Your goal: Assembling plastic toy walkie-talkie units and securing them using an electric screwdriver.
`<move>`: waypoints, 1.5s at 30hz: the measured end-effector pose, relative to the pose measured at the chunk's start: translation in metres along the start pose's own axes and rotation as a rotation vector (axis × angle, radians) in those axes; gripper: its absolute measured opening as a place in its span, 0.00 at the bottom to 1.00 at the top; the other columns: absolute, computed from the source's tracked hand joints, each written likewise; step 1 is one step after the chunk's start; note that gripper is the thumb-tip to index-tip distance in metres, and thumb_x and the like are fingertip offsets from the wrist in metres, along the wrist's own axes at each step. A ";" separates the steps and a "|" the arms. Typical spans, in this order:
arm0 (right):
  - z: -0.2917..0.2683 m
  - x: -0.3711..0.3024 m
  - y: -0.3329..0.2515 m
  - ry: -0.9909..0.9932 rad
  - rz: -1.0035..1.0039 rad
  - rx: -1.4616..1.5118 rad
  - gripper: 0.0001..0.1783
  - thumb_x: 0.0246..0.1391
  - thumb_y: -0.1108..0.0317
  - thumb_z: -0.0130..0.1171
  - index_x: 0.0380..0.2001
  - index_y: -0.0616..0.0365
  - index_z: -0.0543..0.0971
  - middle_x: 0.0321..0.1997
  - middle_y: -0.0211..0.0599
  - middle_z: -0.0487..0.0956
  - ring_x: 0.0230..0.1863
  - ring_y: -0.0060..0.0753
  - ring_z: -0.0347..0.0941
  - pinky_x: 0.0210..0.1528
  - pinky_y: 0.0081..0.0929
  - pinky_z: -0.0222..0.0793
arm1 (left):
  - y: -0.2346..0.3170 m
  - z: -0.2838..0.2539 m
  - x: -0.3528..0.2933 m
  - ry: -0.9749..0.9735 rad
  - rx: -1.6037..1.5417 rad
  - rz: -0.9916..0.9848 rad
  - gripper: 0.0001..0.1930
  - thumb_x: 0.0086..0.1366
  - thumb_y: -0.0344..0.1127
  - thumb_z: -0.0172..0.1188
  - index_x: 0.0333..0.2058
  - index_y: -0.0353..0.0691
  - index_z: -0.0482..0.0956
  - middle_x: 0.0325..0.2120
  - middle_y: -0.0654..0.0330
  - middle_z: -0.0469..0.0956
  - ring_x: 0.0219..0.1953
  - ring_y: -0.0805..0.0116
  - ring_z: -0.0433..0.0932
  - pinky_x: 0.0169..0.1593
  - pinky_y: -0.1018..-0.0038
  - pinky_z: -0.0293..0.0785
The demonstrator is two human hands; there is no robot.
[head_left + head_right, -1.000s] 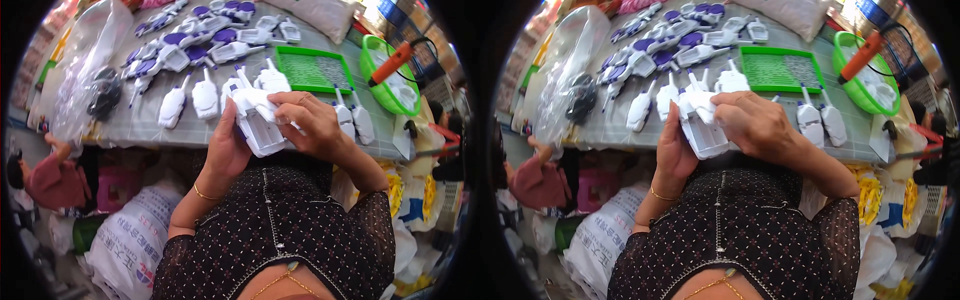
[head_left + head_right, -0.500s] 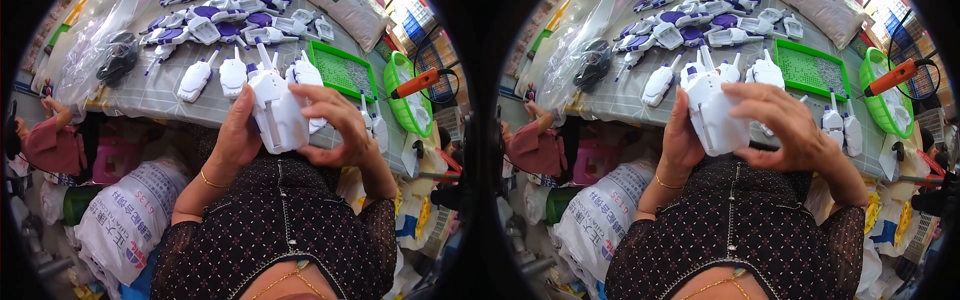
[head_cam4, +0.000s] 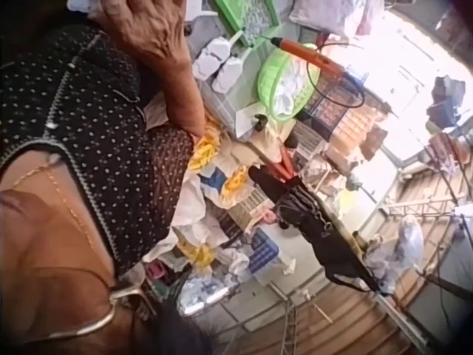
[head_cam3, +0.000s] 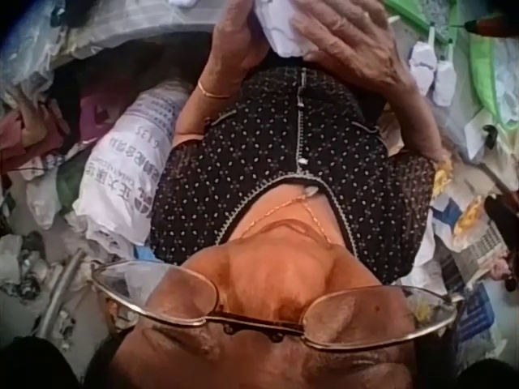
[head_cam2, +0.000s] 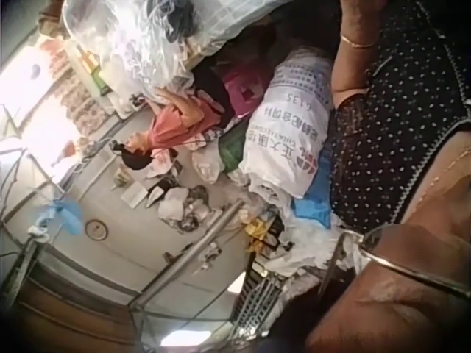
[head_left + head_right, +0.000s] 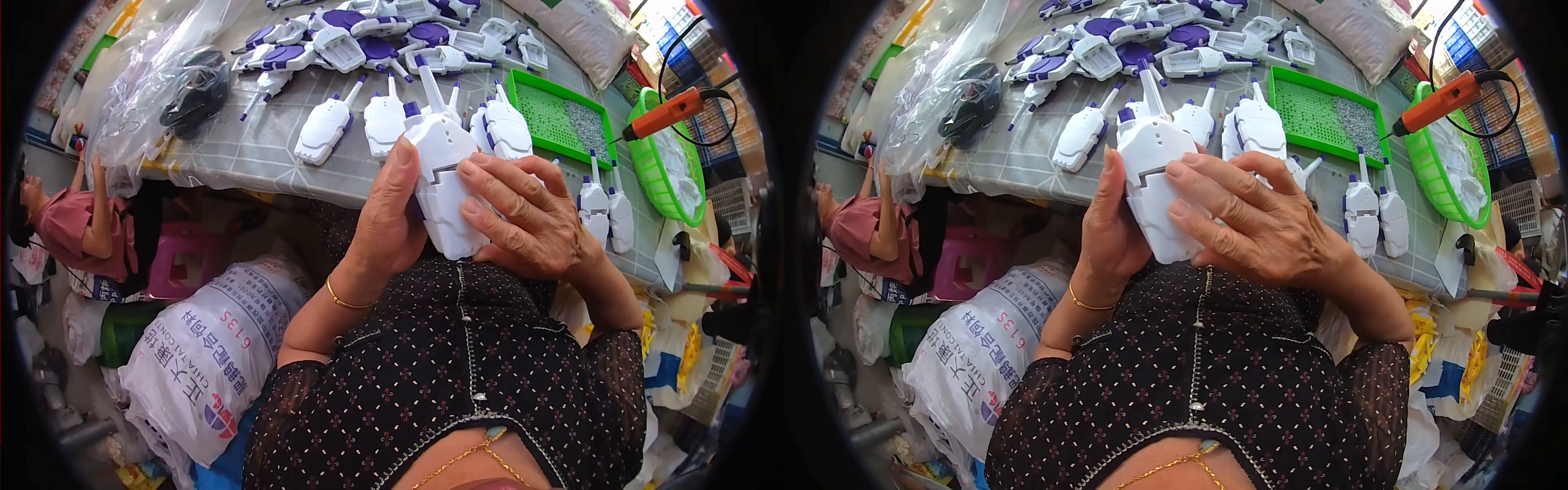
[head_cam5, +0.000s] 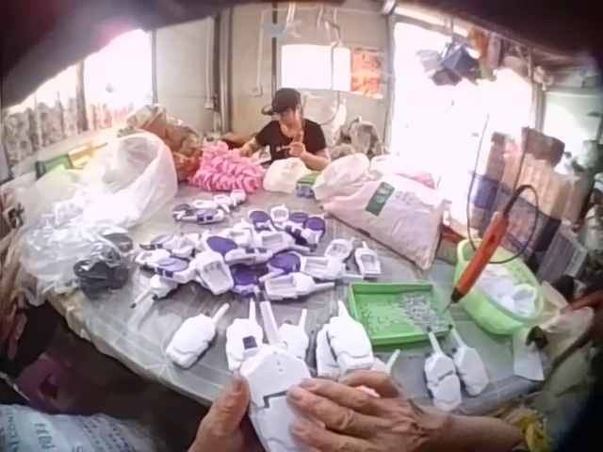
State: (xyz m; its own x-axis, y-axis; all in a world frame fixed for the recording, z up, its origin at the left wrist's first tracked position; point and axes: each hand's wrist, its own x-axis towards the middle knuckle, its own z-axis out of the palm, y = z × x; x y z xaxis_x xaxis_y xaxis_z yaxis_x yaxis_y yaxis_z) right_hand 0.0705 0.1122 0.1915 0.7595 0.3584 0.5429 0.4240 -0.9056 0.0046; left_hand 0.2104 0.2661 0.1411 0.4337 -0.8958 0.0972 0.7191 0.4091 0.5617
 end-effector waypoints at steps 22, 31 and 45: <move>0.002 0.012 0.010 0.067 0.038 0.234 0.31 0.47 0.51 0.73 0.52 0.54 0.79 0.58 0.48 0.79 0.52 0.48 0.76 0.55 0.48 0.70 | 0.008 0.003 -0.012 0.088 -0.010 -0.021 0.31 0.77 0.57 0.46 0.64 0.37 0.64 0.53 0.54 0.76 0.53 0.65 0.78 0.56 0.67 0.77; 0.010 0.017 0.008 0.057 0.026 0.101 0.29 0.46 0.57 0.72 0.53 0.51 0.80 0.62 0.45 0.76 0.57 0.47 0.73 0.60 0.48 0.68 | 0.008 0.001 -0.015 0.092 0.082 0.072 0.35 0.76 0.62 0.41 0.64 0.35 0.64 0.54 0.50 0.76 0.54 0.58 0.79 0.56 0.62 0.78; 0.079 0.078 0.033 0.033 0.180 0.364 0.36 0.43 0.65 0.74 0.58 0.54 0.75 0.69 0.48 0.69 0.66 0.50 0.68 0.65 0.46 0.62 | 0.061 -0.050 -0.008 0.380 0.450 0.360 0.24 0.68 0.34 0.59 0.58 0.33 0.62 0.46 0.50 0.77 0.40 0.63 0.82 0.40 0.67 0.85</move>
State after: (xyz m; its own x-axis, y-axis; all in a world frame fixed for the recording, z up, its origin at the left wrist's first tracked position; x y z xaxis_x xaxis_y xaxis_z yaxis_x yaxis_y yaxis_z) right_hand 0.1825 0.1279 0.1677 0.8237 0.1890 0.5347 0.4374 -0.8118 -0.3869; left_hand 0.2782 0.3070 0.1340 0.8226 -0.5609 0.0934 0.2345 0.4843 0.8429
